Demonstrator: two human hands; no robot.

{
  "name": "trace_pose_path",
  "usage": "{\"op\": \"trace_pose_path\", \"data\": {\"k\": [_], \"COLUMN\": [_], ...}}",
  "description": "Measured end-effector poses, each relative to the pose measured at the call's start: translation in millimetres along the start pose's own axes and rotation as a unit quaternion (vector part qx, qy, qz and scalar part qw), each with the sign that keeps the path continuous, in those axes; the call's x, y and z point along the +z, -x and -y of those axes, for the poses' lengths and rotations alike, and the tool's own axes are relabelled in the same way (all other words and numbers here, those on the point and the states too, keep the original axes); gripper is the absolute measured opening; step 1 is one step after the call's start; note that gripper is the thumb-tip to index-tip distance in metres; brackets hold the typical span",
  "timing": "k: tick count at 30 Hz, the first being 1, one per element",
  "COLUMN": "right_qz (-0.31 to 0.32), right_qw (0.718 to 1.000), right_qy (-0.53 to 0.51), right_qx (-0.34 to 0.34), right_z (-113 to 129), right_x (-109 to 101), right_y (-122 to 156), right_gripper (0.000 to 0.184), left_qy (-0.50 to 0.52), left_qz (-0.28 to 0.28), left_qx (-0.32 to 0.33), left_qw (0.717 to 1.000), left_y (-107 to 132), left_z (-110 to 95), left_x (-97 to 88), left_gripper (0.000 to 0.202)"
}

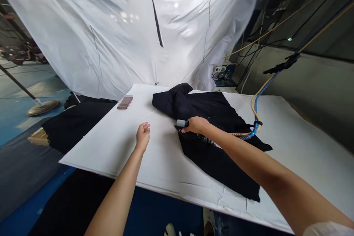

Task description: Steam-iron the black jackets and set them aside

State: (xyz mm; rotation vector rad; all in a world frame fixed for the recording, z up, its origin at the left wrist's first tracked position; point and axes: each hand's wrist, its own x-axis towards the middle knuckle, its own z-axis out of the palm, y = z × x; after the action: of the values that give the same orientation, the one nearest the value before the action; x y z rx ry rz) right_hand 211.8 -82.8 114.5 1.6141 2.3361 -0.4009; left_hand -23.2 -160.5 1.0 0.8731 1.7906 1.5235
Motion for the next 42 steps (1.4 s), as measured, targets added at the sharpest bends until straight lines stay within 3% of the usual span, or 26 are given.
{"op": "trace_pose_path", "data": {"k": [5, 8, 12, 14, 16, 18, 20, 25, 30, 36, 39, 42], "right_qz": [0.047, 0.049, 0.028, 0.014, -0.007, -0.032, -0.055, -0.091, -0.099, -0.097, -0.099, -0.175], "right_qw": [0.998, 0.995, 0.984, 0.977, 0.970, 0.966, 0.964, 0.953, 0.932, 0.917, 0.907, 0.919], "right_qy": [-0.001, -0.009, -0.030, -0.044, -0.057, -0.067, -0.078, -0.131, -0.160, -0.170, -0.167, -0.109], "right_qx": [0.037, 0.091, 0.171, 0.207, 0.235, 0.246, 0.248, 0.258, 0.311, 0.348, 0.373, 0.337], "right_z": [-47, -81, -127, -148, -165, -179, -191, -234, -317, -407, -420, -397], "right_x": [42, 76, 106, 111, 112, 110, 105, 81, 62, 72, 67, 51], "right_y": [71, 113, 157, 170, 177, 177, 171, 140, 109, 87, 70, 44], "right_gripper": [0.062, 0.058, 0.048, 0.046, 0.047, 0.050, 0.053, 0.058, 0.062, 0.057, 0.055, 0.053], "left_qy": [-0.042, -0.114, -0.277, -0.364, -0.426, -0.452, -0.450, -0.410, -0.367, -0.363, -0.377, -0.386], "left_qz": [0.072, 0.152, 0.292, 0.315, 0.312, 0.299, 0.284, 0.263, 0.277, 0.304, 0.286, 0.265], "left_qx": [0.048, 0.088, 0.172, 0.208, 0.234, 0.254, 0.262, 0.252, 0.220, 0.208, 0.202, 0.194], "left_qw": [0.995, 0.978, 0.899, 0.851, 0.816, 0.801, 0.805, 0.836, 0.860, 0.856, 0.857, 0.862], "left_y": [-4, 2, 20, 30, 37, 40, 40, 33, 29, 24, 19, 14], "left_z": [-11, -14, -13, -11, -10, -11, -17, -44, -60, -67, -76, -88], "left_x": [36.6, 64.3, 100.3, 116.6, 131.7, 146.1, 160.1, 189.7, 206.3, 219.4, 231.3, 249.3], "left_gripper": [0.034, 0.045, 0.060, 0.058, 0.043, 0.022, 0.011, 0.014, 0.011, 0.016, 0.018, 0.018]}}
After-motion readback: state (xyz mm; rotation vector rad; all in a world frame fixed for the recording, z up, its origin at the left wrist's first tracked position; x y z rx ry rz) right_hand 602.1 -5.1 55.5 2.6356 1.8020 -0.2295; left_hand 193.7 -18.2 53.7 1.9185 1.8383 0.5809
